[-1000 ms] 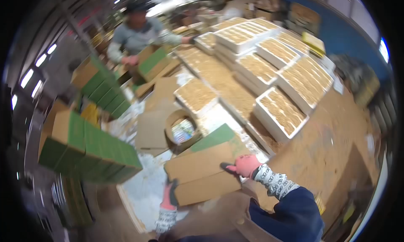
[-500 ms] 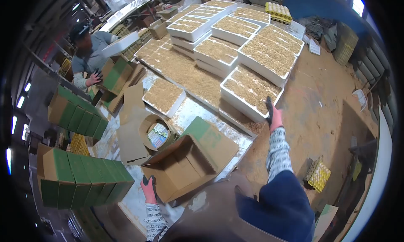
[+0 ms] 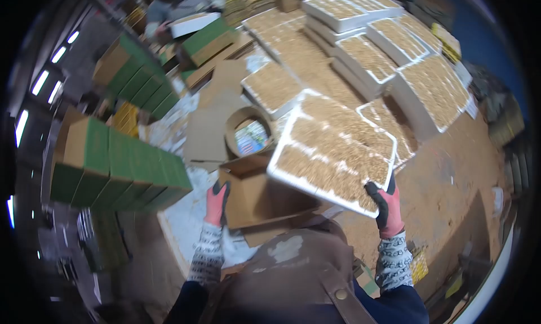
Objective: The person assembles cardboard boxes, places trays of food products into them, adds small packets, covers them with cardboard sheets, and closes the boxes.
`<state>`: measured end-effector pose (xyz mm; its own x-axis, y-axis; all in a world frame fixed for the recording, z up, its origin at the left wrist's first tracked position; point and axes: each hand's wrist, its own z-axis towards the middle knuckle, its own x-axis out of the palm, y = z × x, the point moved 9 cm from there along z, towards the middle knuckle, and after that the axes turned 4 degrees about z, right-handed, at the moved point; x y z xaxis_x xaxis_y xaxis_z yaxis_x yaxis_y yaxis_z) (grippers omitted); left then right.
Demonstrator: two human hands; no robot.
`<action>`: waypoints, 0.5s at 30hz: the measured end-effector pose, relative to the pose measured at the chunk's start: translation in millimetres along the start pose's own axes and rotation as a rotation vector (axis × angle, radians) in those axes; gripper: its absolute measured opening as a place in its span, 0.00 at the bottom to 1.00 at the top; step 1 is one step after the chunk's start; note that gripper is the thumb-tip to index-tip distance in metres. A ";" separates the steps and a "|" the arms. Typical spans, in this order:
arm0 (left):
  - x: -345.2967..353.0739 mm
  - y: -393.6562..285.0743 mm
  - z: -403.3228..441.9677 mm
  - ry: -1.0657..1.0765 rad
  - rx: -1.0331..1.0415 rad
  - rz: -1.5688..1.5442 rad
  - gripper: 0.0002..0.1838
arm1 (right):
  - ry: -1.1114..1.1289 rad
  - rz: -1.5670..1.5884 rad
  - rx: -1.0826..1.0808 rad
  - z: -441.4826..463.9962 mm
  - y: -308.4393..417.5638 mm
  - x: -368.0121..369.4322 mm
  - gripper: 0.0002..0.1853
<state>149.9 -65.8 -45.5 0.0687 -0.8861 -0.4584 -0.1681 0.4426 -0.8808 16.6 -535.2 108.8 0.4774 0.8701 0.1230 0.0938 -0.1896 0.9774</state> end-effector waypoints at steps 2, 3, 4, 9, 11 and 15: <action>10.4 -21.1 3.8 0.077 0.011 0.029 0.16 | 0.335 -0.355 -0.162 -3.4 1.0 47.7 0.16; 17.1 -6.6 13.3 0.105 0.043 -0.006 0.15 | 0.425 -0.174 -0.001 -5.2 -2.5 76.4 0.18; 18.2 -4.2 13.7 0.119 0.118 -0.072 0.14 | 0.483 -0.005 0.172 -8.5 -6.2 104.4 0.21; 13.9 8.8 -1.2 0.257 -0.075 -0.377 0.18 | 0.593 -0.097 0.251 25.4 -41.7 159.6 0.35; -10.2 1.3 -25.0 -0.031 0.041 0.027 0.23 | 0.569 -0.267 0.343 30.6 -44.5 159.4 0.35; -4.0 -33.0 -32.7 0.019 -0.045 -0.062 0.30 | 0.553 -0.719 -0.258 44.1 -73.9 166.5 0.39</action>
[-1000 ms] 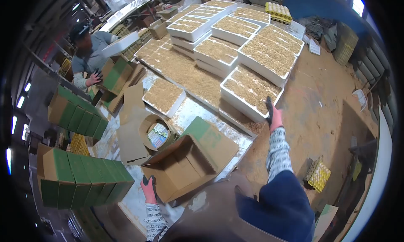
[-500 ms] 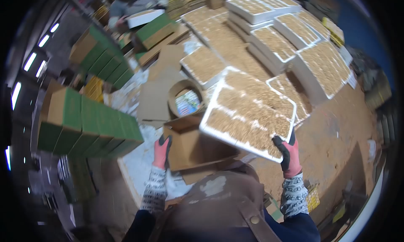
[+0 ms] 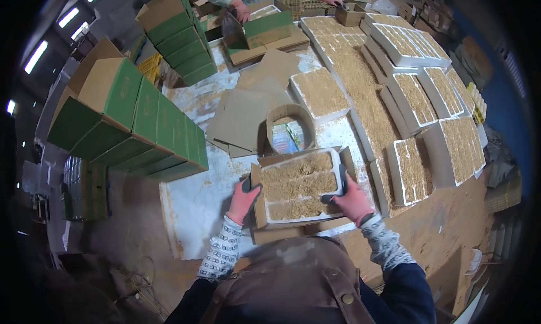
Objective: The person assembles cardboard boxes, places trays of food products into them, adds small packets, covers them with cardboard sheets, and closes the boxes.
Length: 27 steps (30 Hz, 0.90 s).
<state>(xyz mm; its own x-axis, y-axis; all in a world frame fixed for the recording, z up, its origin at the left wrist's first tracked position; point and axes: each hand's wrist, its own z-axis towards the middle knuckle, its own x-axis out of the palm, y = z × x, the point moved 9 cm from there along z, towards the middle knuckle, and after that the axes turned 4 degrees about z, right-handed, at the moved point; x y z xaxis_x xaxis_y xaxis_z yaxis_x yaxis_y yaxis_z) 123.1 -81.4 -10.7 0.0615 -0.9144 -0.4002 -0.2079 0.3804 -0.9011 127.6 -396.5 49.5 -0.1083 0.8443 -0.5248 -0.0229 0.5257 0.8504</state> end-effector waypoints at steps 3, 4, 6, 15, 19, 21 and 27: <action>4.7 7.2 6.3 -0.041 0.072 0.198 0.28 | 0.245 -0.864 0.174 0.5 -37.4 33.8 0.44; 8.8 1.7 7.5 0.011 0.084 0.142 0.28 | 0.307 -1.001 0.159 3.0 -46.5 45.4 0.44; 7.5 -23.5 6.6 0.108 0.105 0.037 0.28 | 0.429 -1.086 0.181 16.0 -44.2 59.0 0.31; -54.3 43.1 20.8 0.016 -0.175 0.094 0.26 | 0.164 -0.517 -0.206 209.4 76.7 83.1 0.22; -89.7 51.4 112.6 -0.181 -0.133 0.219 0.25 | 0.314 -0.820 -0.133 265.9 -8.2 168.4 0.24; -97.7 59.3 165.1 -0.260 0.033 0.340 0.31 | 0.106 -0.559 -0.076 275.8 -14.9 163.0 0.17; -83.2 93.2 241.0 -0.292 -0.084 0.823 0.44 | 0.238 -0.480 0.047 252.6 15.1 103.6 0.12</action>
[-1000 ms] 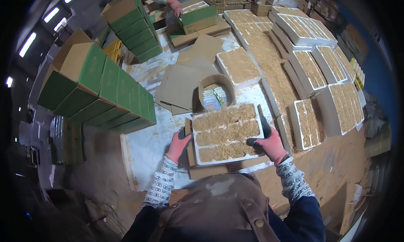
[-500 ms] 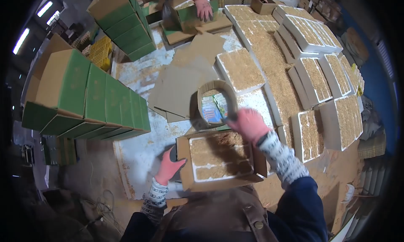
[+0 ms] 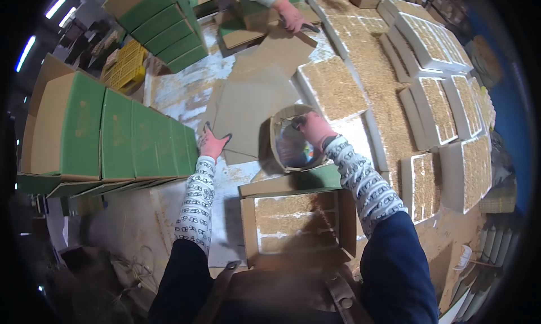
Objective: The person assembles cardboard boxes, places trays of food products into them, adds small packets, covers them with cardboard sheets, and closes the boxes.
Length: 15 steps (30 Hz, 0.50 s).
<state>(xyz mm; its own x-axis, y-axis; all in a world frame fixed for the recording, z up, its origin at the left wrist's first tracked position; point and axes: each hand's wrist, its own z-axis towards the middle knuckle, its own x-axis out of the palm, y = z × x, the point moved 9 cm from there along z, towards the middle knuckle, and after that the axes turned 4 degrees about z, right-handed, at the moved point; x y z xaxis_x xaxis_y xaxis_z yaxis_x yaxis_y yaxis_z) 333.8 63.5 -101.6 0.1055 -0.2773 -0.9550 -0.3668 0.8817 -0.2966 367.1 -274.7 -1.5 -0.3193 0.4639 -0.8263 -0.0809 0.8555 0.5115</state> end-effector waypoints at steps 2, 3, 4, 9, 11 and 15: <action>-5.9 -14.7 2.6 0.006 0.048 0.144 0.43 | -0.136 0.184 -0.181 -36.4 15.8 -37.0 0.16; -16.1 -20.6 -5.7 -0.006 0.082 0.226 0.42 | -0.267 0.197 -0.322 -68.1 37.6 -64.8 0.17; -27.4 -25.4 -11.1 0.029 0.084 0.237 0.40 | -0.427 0.094 -0.585 -102.7 63.1 -87.1 0.18; -136.1 -73.5 -74.0 -0.118 0.376 -0.136 0.25 | 0.139 -0.132 -0.906 -255.0 73.9 -8.0 0.32; -201.9 -124.1 -150.8 -0.388 0.728 -0.073 0.20 | 0.155 -0.334 -0.749 -268.9 32.0 28.4 0.29; -205.3 -175.0 -307.8 -0.070 1.261 -0.135 0.11 | -0.364 0.085 -0.474 -287.7 2.1 -97.2 0.27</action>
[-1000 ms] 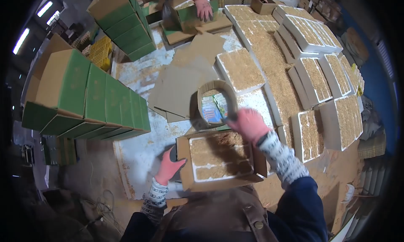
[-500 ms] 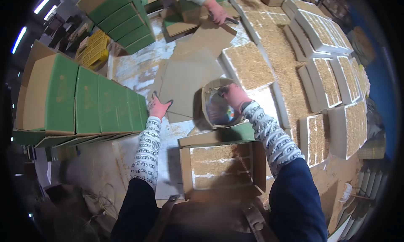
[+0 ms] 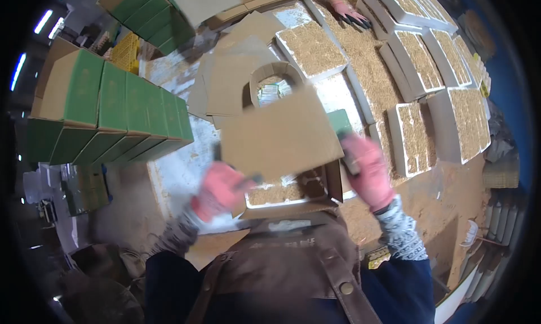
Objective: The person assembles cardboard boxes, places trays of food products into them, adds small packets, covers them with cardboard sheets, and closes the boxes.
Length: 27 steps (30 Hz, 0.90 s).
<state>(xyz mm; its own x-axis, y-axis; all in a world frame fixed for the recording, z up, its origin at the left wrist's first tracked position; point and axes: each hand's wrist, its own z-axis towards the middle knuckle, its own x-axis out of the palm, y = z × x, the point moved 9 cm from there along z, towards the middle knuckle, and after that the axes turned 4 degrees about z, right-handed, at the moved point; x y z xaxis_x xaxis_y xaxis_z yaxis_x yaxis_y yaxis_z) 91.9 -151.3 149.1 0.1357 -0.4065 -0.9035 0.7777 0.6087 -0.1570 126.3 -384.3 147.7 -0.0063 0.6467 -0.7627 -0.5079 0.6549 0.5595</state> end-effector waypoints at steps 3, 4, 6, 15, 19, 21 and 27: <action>90.9 -58.7 -38.3 0.439 0.126 0.100 0.11 | -0.403 -0.099 0.145 -9.0 6.3 -45.6 0.28; 113.3 -64.4 -50.6 0.554 0.139 0.097 0.11 | -0.300 0.093 0.042 1.9 19.3 -28.2 0.28; 137.2 -61.5 -69.1 0.666 0.126 0.019 0.11 | 0.131 -0.036 0.006 1.1 42.4 46.1 0.23; -21.9 25.0 -56.1 0.293 -0.614 0.276 0.20 | 0.059 0.187 0.334 -30.2 -28.0 23.8 0.29; 92.9 36.8 -107.6 0.316 -0.529 -0.222 0.32 | 0.315 0.664 0.725 -69.8 -160.5 124.6 0.30; 144.3 8.5 -91.2 0.460 -0.321 0.002 0.37 | 0.233 0.101 0.427 -58.1 -133.5 163.9 0.42; 182.3 48.7 -157.6 -0.220 -1.129 -0.987 0.44 | 0.296 0.586 0.827 -93.1 -159.0 186.3 0.47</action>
<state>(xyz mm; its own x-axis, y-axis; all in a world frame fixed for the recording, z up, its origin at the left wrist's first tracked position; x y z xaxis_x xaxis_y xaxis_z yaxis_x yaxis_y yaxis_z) 57.7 -88.4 -86.1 0.0226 -0.9802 -0.1967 -0.2416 0.1856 -0.9525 125.7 -404.3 -113.6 -0.3276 0.8999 -0.2878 0.3870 0.4057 0.8280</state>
